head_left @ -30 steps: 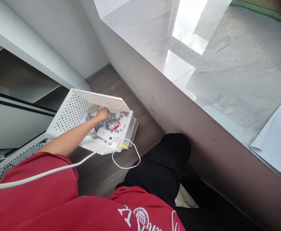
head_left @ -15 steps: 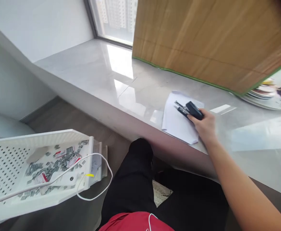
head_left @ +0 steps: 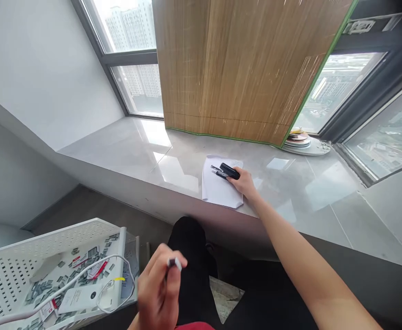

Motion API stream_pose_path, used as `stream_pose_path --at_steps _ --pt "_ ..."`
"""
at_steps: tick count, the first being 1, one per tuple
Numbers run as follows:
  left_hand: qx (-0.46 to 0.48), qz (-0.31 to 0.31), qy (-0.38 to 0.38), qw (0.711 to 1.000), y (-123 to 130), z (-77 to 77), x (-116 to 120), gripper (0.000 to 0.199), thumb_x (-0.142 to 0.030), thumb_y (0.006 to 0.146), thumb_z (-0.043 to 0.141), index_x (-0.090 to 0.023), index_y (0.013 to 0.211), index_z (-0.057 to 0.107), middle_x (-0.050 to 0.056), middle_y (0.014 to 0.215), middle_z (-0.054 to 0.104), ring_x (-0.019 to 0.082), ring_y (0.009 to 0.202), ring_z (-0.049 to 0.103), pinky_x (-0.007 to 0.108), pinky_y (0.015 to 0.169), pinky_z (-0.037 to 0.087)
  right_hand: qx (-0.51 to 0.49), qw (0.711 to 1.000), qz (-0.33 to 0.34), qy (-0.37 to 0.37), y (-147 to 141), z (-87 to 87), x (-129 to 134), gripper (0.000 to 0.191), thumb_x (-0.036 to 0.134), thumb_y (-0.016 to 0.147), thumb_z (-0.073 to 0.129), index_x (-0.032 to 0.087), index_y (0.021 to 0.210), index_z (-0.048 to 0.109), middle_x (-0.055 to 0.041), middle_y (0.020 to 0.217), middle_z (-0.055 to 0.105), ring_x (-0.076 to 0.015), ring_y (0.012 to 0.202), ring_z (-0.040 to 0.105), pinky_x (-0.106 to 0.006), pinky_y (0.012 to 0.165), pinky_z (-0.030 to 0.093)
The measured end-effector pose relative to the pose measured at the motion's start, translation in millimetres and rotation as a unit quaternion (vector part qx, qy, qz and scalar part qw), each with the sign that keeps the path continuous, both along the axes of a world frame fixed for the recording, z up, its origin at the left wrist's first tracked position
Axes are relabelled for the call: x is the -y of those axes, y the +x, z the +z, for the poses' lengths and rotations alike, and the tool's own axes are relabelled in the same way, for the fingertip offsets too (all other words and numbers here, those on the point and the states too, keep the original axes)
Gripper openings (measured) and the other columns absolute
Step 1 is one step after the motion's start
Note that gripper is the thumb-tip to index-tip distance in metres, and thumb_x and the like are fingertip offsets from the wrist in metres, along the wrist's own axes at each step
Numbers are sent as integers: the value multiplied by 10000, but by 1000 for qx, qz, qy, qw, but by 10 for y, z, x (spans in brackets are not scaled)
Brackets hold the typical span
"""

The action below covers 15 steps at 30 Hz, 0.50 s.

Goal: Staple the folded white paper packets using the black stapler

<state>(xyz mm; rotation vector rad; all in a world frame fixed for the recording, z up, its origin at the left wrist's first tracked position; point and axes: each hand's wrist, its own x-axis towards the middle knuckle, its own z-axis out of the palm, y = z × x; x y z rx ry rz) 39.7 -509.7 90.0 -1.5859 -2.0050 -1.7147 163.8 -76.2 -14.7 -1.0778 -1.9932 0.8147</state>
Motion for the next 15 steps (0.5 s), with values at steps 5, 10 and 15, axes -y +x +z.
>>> stream_pose_path --at_steps 5,10,15 --pt "58 -65 -62 994 -106 -73 -1688 335 -360 1133 436 -222 917 651 36 847 678 174 755 626 286 716 475 6 999 22 -32 380 31 -42 384 452 745 789 216 1048 781 -63 910 791 -295 854 707 -397 816 533" --pt "-71 79 -287 952 -815 -367 -3132 345 -256 1135 343 -210 1026 667 127 1123 729 239 946 706 332 794 500 -7 1000 13 -8 668 -10 107 372 453 792 738 223 1083 770 -60 948 800 -284 881 714 -386 824 529" --pt "-127 80 -379 913 -1392 -627 -3792 273 -279 1105 442 -181 1085 697 181 1210 733 310 1067 726 387 875 531 -14 1000 8 -3 670 -81 126 342 424 814 734 232 1095 766 -66 981 807 -294 901 721 -395 833 530"
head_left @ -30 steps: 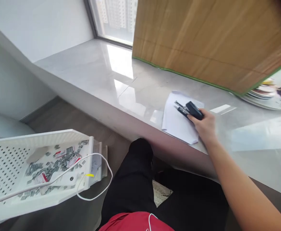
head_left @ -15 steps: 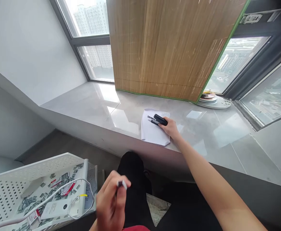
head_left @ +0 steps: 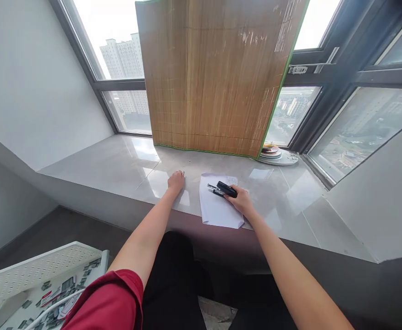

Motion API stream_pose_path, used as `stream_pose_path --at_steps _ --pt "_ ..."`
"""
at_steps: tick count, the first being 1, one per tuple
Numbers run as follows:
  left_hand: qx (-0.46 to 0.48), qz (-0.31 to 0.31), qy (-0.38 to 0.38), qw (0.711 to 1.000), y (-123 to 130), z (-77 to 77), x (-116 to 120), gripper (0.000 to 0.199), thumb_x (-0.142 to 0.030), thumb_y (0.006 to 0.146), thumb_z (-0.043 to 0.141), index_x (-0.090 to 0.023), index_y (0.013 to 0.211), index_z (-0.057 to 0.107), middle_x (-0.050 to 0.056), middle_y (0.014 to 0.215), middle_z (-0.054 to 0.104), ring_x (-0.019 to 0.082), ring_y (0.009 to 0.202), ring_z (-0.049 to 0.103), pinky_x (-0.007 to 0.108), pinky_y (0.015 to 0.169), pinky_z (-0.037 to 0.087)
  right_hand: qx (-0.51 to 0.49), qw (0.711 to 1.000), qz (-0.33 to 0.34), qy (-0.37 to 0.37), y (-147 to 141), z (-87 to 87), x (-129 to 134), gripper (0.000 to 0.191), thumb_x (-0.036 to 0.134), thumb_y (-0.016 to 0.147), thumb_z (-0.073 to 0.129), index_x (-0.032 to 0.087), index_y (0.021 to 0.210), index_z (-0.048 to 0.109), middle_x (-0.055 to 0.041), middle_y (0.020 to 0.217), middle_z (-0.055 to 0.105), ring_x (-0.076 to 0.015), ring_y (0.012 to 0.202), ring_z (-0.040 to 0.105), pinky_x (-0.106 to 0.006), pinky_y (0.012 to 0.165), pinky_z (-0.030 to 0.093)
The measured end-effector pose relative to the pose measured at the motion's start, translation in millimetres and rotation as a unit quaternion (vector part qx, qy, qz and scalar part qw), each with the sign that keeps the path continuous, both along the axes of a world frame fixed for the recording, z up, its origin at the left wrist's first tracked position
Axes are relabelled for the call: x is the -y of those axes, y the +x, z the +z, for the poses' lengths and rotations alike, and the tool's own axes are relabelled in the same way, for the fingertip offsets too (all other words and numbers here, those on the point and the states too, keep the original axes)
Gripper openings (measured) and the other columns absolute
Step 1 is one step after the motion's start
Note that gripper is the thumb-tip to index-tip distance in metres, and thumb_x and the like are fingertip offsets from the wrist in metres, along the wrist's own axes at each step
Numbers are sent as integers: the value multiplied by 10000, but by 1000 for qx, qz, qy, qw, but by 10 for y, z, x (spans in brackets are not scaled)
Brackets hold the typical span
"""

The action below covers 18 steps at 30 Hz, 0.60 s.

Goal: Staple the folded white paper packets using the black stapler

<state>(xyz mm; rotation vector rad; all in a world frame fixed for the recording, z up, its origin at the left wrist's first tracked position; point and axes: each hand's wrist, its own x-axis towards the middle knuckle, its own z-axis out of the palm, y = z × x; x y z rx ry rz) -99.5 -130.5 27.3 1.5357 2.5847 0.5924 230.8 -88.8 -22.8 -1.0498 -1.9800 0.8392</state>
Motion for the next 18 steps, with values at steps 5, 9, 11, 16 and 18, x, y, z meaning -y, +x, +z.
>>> stream_pose_path --at_steps 5,9,11,16,18 --pt "-11 -8 5 1000 -156 -100 -128 258 -382 1087 540 -180 1104 698 187 1215 735 323 1073 723 395 893 539 -4 1000 8 7 3 -25 -31 316 389 834 734 244 1112 767 -60 1024 812 -300 944 728 -409 879 530" --pt "21 9 89 996 -87 -191 -28 297 -327 1101 498 -154 1271 669 214 1304 691 328 1085 725 397 879 544 -14 1000 17 8 20 2 -7 327 414 835 734 233 1105 769 -63 1030 810 -297 953 726 -408 892 530" --pt "30 -4 133 991 31 -263 69 371 -232 1114 388 -147 1383 629 222 1393 649 306 1097 728 386 882 543 -25 999 26 4 17 11 5 343 436 833 739 233 1107 772 -64 1035 811 -301 965 723 -412 901 532" --pt "79 -174 253 949 451 -459 213 441 -210 1113 353 -168 1480 595 160 1288 719 248 1066 718 346 879 544 -92 996 18 12 0 11 2 419 485 795 772 211 1113 770 -63 1017 804 -299 957 718 -398 890 537" --pt "109 -217 256 936 578 -482 194 427 -223 1116 363 -188 1472 596 93 1097 763 198 903 714 316 840 536 -99 995 1 20 -1 14 -3 424 493 790 773 205 1101 771 -60 986 797 -294 932 714 -391 872 535"
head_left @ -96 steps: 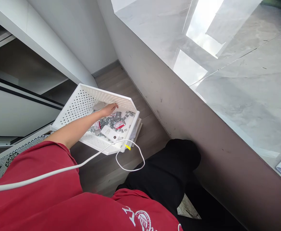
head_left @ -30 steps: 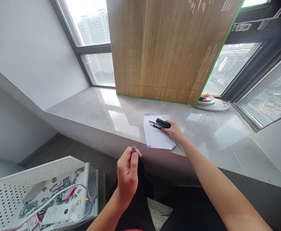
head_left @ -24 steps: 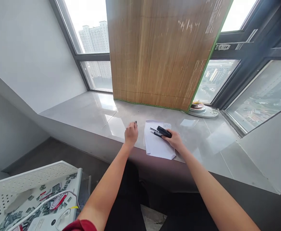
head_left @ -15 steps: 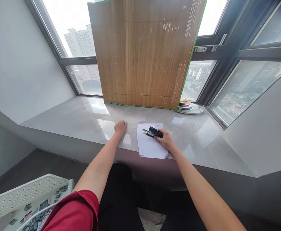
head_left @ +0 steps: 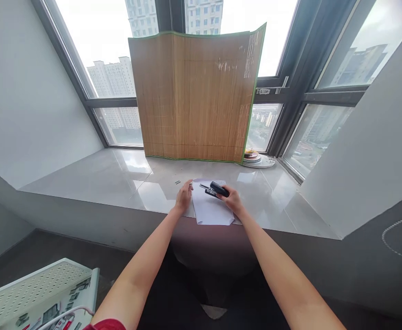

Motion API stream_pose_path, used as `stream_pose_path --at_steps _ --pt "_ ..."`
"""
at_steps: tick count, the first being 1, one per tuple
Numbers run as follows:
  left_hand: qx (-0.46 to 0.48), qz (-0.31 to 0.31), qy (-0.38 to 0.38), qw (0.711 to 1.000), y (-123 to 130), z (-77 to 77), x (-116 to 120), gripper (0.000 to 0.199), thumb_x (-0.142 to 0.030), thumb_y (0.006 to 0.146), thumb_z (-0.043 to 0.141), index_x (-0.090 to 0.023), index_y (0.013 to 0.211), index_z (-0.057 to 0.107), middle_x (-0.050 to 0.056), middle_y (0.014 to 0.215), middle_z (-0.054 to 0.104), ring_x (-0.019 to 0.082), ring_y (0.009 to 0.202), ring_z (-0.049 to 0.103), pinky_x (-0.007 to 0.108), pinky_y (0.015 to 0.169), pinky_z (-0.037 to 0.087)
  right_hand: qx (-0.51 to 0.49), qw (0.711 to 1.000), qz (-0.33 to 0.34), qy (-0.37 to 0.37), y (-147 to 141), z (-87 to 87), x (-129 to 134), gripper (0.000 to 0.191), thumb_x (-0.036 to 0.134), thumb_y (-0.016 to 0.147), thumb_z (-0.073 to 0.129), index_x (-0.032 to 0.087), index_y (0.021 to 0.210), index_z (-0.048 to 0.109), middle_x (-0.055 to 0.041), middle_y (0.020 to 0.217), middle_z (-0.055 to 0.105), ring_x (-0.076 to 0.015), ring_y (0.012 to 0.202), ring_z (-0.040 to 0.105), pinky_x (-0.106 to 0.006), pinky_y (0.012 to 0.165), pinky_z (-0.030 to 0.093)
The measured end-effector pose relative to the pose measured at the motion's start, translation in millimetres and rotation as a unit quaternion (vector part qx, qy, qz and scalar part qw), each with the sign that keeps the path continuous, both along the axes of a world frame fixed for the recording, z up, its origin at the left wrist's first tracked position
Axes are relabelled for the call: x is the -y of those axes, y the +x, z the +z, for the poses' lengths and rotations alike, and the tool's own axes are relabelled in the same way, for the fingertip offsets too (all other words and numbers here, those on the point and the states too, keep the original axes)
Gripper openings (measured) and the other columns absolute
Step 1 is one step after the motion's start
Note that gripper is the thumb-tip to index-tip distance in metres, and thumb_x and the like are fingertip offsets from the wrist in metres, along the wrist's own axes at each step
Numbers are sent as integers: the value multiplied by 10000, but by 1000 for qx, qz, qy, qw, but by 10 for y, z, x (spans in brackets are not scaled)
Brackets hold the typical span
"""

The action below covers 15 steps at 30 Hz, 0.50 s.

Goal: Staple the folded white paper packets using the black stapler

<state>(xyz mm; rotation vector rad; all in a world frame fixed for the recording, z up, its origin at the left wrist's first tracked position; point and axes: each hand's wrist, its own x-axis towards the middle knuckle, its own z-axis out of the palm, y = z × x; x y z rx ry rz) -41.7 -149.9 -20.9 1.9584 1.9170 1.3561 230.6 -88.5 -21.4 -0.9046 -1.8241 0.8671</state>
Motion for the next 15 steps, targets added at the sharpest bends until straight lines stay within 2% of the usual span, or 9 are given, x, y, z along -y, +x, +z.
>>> stream_pose_path --at_steps 2,4,7,11,15 --pt "10 -17 -12 1000 78 18 -38 392 -228 1115 380 -213 1428 616 45 989 774 164 770 685 294 791 522 14 1000 -1 5 -4 7 1 401 480 780 777 208 1075 776 -55 956 793 -288 909 710 -384 859 531" --pt "9 -11 -18 1000 116 54 -74 334 -242 1113 410 -236 1343 651 30 979 788 156 736 682 285 763 512 33 999 13 12 -13 12 4 363 460 772 779 213 1038 779 -54 943 789 -283 895 704 -377 845 527" --pt "-8 -2 11 1000 138 91 -114 266 -260 1102 464 -235 1228 697 47 989 797 187 847 726 297 792 526 50 998 36 20 -35 11 1 326 442 761 781 218 998 781 -51 950 787 -274 895 693 -369 838 515" --pt "-50 -53 69 995 146 98 -163 207 -236 1064 554 -217 1115 753 89 1065 811 243 1053 739 377 961 544 52 997 49 11 -44 -1 -28 333 438 750 789 227 1008 783 -34 940 786 -263 891 691 -362 844 509" --pt "-98 -110 66 987 149 94 -181 168 -206 1040 607 -221 1026 774 78 1059 807 236 1033 737 387 987 539 52 997 51 14 -27 -1 -46 296 416 756 790 225 981 775 -31 939 785 -258 893 693 -348 839 506"
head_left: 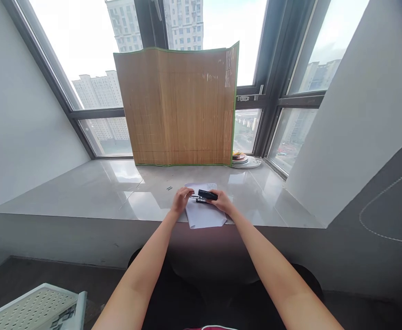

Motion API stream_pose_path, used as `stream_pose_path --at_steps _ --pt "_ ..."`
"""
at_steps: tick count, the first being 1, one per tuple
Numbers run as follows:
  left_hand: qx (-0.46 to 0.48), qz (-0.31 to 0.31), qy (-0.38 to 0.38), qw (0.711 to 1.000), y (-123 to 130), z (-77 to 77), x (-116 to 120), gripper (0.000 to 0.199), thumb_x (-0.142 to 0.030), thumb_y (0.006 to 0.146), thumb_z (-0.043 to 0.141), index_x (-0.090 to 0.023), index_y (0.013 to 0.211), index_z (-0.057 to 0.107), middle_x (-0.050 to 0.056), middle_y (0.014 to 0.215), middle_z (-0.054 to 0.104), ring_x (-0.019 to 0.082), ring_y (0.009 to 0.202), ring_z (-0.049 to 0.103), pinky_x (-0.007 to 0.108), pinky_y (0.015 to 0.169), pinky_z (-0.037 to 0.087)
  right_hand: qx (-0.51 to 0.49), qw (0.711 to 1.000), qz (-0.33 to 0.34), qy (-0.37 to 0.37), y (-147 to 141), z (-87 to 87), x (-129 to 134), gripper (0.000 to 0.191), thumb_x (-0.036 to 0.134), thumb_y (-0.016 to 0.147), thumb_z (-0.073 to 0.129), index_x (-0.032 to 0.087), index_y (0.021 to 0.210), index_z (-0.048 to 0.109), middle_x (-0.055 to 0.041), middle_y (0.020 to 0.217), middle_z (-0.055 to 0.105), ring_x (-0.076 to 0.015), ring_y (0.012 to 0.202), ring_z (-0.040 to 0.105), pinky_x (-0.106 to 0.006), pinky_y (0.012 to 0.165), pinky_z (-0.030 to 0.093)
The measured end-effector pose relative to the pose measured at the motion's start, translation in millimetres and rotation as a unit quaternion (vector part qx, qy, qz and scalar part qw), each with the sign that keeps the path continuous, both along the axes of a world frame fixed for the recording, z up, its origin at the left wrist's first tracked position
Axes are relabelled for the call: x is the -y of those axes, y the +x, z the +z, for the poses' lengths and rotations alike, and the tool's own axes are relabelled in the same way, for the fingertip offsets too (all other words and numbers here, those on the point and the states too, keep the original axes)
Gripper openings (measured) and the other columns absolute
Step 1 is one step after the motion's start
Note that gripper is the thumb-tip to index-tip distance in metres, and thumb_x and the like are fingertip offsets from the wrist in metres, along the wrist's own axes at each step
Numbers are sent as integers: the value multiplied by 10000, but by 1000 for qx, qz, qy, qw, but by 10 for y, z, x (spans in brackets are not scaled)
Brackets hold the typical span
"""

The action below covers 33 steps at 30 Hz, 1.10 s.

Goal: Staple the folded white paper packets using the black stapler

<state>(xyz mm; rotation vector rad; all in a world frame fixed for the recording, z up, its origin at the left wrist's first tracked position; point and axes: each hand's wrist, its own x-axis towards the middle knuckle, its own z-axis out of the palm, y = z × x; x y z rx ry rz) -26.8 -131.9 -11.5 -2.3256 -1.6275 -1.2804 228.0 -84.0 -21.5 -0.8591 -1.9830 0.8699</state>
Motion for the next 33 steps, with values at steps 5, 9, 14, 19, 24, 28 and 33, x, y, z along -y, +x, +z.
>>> stream_pose_path --at_steps 5,9,14,19,24,28,33 --pt "12 33 3 999 -2 -26 -15 251 -187 1074 508 -215 1124 752 83 1099 764 187 935 730 315 882 555 3 1000 -13 2 10 -1 -12 316 439 787 785 226 1019 769 -34 945 778 -257 899 692 -350 839 500" --pt "36 31 33 998 0 -43 -76 240 -232 1074 530 -207 1076 768 95 1075 737 202 955 732 312 850 579 -7 1000 -25 -16 23 -8 -26 321 466 797 784 233 1018 765 -22 931 771 -247 884 689 -347 835 503" --pt "56 -7 36 998 37 -36 -140 190 -158 1024 600 -210 997 781 89 1054 756 208 964 748 341 893 600 -24 999 -39 -22 56 11 -17 337 480 790 796 232 1017 781 -12 877 754 -246 852 680 -341 802 500" --pt "27 -47 -21 998 72 -4 -160 217 -29 923 676 -210 1013 756 78 1087 795 224 1034 759 380 971 593 -36 998 -31 -31 63 11 -30 303 412 760 798 233 1004 786 -12 901 767 -250 879 690 -339 812 495" --pt "-12 -36 -59 998 90 44 -150 262 -45 897 731 -218 1094 717 67 1077 801 242 1073 739 412 1018 566 -36 998 -31 -35 56 -15 -61 297 411 743 796 235 981 767 -16 905 764 -257 889 686 -345 823 493" --pt "-19 -49 -70 996 80 69 -148 227 -84 923 703 -224 1098 732 65 1076 803 243 1089 725 405 1017 565 -34 998 -29 -35 57 -34 -88 295 414 745 799 242 982 762 -10 914 765 -252 899 686 -344 842 497" --pt "-9 -65 -68 996 68 50 -174 138 -120 921 715 -230 961 789 55 1000 815 238 1007 746 381 958 589 -34 999 -20 -36 62 -50 -104 303 427 764 809 242 1000 769 -6 914 763 -239 887 681 -334 847 508"
